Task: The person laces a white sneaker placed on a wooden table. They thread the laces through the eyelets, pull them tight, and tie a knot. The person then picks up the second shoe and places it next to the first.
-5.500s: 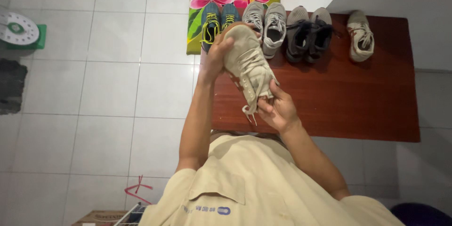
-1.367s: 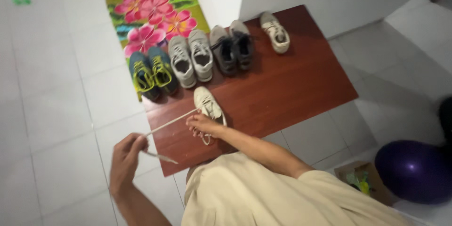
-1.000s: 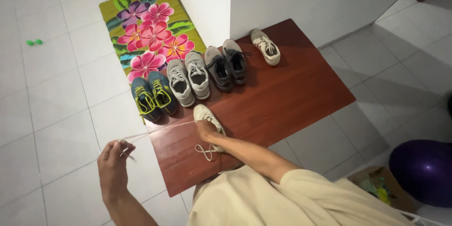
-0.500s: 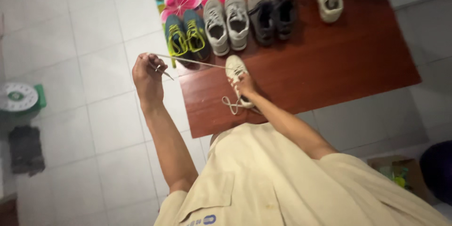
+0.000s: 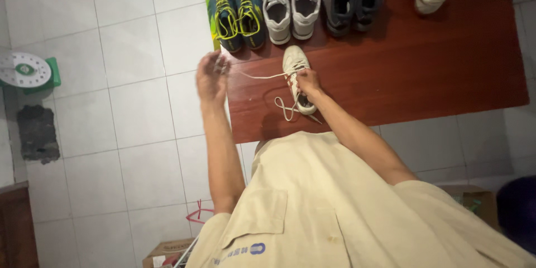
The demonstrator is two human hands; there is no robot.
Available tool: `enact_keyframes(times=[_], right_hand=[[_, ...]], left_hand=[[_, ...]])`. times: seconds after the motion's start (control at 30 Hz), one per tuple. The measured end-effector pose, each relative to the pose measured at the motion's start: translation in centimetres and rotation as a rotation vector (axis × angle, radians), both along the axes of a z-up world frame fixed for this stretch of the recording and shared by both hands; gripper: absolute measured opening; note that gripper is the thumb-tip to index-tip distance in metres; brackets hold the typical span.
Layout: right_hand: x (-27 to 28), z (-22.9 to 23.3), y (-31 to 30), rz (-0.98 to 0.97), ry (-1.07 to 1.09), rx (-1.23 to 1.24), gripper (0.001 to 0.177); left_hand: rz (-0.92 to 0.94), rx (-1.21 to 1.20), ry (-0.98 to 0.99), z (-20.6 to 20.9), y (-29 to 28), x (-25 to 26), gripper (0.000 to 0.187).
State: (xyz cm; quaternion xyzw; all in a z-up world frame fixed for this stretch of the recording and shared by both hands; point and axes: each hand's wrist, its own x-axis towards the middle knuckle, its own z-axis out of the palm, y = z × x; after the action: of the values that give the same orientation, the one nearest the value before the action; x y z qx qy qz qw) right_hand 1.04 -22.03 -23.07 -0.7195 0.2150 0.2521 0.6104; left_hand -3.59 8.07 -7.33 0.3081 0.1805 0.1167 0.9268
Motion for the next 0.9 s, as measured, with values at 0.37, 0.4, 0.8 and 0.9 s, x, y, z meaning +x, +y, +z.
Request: enact_keyframes(times=[0.37,0.4,0.8,0.9], right_hand=[[-1.7,15.9,3.4,0.274,-0.515,0.396,0.03],[-1.6,17.2,3.7,0.298,-0.544,0.306,0.027],[0.9,13.4,2.4,0.4,-1.031,-0.271,0.013],[1.9,11.2,1.6,0.479,-1.119,-0.252,0.016]], left_hand=[[-0.424,0.174,-0.113,-0.1,-8.7,5.4,0.025],[-0.433,0.17,-0.095,0.0,-9.0,5.5,0.026],[-0.501,0.788,0.131,-3.7,-10.6,4.0,0.029],[-0.427,0.702,0.186,-6.0,-12.0,3.2,0.028]])
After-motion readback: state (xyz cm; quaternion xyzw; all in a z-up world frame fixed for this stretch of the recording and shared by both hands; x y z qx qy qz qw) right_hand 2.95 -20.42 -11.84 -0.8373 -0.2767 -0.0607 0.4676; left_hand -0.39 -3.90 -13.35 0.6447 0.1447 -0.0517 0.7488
